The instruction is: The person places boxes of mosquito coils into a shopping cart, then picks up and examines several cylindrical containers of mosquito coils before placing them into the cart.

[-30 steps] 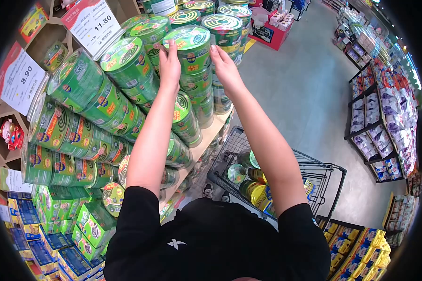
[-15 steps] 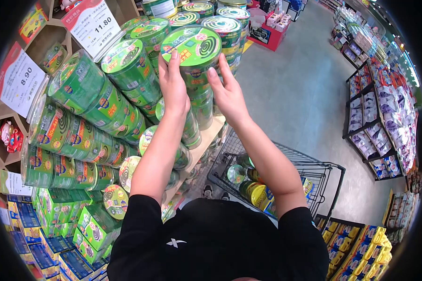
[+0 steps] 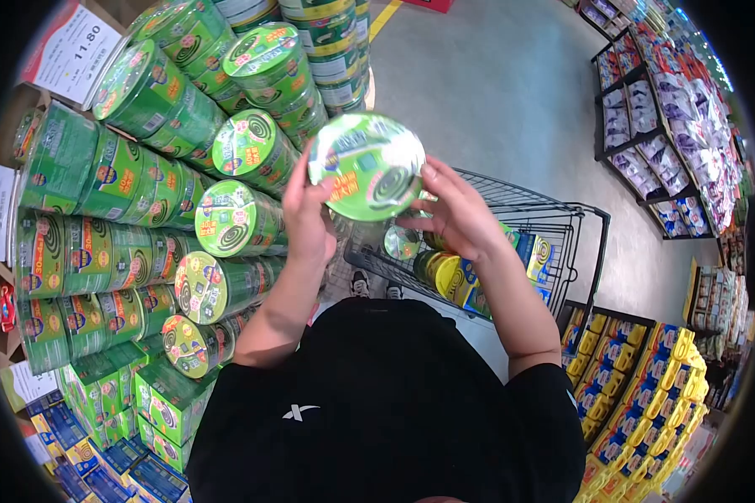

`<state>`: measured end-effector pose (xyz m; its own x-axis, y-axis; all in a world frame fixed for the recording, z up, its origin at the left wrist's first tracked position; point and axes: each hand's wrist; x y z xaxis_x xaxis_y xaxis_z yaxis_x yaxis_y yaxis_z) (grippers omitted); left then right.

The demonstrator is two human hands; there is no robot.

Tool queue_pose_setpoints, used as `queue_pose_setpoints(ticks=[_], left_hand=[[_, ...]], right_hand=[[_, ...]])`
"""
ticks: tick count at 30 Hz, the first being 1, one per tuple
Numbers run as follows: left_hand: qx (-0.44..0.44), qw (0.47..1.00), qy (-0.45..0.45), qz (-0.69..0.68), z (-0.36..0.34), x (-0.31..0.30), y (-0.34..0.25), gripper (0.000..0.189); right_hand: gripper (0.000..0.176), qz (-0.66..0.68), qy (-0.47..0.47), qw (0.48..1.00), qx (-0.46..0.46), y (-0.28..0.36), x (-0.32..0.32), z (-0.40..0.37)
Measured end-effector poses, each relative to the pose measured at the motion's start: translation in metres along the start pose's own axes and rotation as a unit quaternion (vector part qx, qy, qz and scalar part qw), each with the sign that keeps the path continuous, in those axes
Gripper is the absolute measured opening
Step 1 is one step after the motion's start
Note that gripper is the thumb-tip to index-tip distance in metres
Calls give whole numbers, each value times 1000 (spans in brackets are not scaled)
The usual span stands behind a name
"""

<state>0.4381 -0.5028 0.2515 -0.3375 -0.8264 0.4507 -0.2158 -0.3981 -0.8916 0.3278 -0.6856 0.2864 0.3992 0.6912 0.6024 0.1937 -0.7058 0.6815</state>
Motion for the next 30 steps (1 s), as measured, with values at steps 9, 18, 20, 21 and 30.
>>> queue_pose_setpoints(ticks=[9, 18, 20, 21, 30], left_hand=[[-56, 972, 169, 151, -31, -45, 115, 68], [-162, 938, 160, 263, -36, -82, 192, 59], [-191, 943, 92, 256, -35, -82, 187, 55], [-199, 945, 72, 250, -35, -82, 181, 54], [-283, 870, 128, 383, -30, -107, 238, 53]], right_hand=[[66, 113, -47, 984, 127, -80, -92, -1], [60, 165, -93, 974, 124, -186, -184, 16], [60, 185, -104, 971, 113, -209, -204, 27], [60, 195, -111, 969, 105, -221, -216, 33], [70, 212, -207, 951, 92, -316, -283, 72]])
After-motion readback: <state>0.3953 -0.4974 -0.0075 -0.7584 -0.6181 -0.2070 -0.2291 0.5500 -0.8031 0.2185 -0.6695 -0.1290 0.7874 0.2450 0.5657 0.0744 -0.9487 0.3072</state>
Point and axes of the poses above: each hand's wrist, its own z-axis towards the middle knuckle, its own x-axis out of the palm, y = z × x, and after that the axes turned 9 degrees about z, right-handed
